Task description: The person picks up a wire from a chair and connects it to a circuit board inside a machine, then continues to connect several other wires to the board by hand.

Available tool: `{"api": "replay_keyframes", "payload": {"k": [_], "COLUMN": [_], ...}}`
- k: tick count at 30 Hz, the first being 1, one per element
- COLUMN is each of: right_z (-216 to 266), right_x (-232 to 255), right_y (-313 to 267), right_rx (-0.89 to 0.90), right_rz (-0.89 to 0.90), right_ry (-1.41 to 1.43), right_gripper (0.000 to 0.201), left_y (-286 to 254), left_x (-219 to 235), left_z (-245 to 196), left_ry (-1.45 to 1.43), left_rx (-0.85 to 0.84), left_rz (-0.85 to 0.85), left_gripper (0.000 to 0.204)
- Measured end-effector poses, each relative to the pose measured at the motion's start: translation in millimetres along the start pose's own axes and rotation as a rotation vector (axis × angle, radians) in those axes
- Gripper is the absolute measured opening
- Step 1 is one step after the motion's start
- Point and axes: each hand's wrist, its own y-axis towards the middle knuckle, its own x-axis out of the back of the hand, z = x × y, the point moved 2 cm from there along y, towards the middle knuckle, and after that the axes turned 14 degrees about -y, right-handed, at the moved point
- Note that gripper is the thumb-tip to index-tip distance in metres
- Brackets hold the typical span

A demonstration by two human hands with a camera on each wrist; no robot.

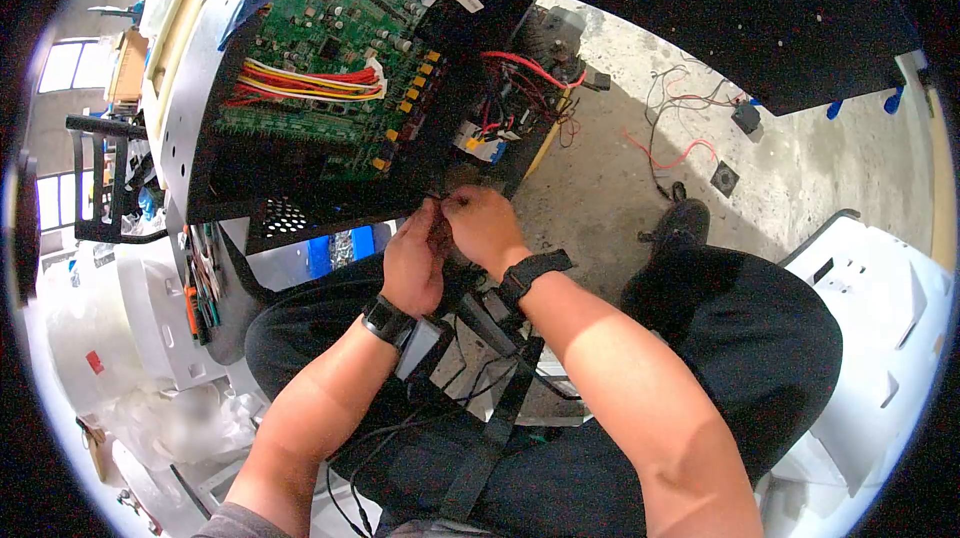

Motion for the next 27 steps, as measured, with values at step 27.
{"api": "replay_keyframes", "payload": {"k": [27], "right_z": [-5.3], "right_x": [-8.8], "right_y": [5.1], "right_rx": [-0.012], "right_rz": [-0.105], "right_ry": [0.026], "right_gripper": [0.026], "left_y": [4.7], "left_x": [5.1], "left_z": [-0.2], "left_ry": [-0.027], "left_rx": [0.02], "left_rz": [0.029], "left_gripper": [0.022]}}
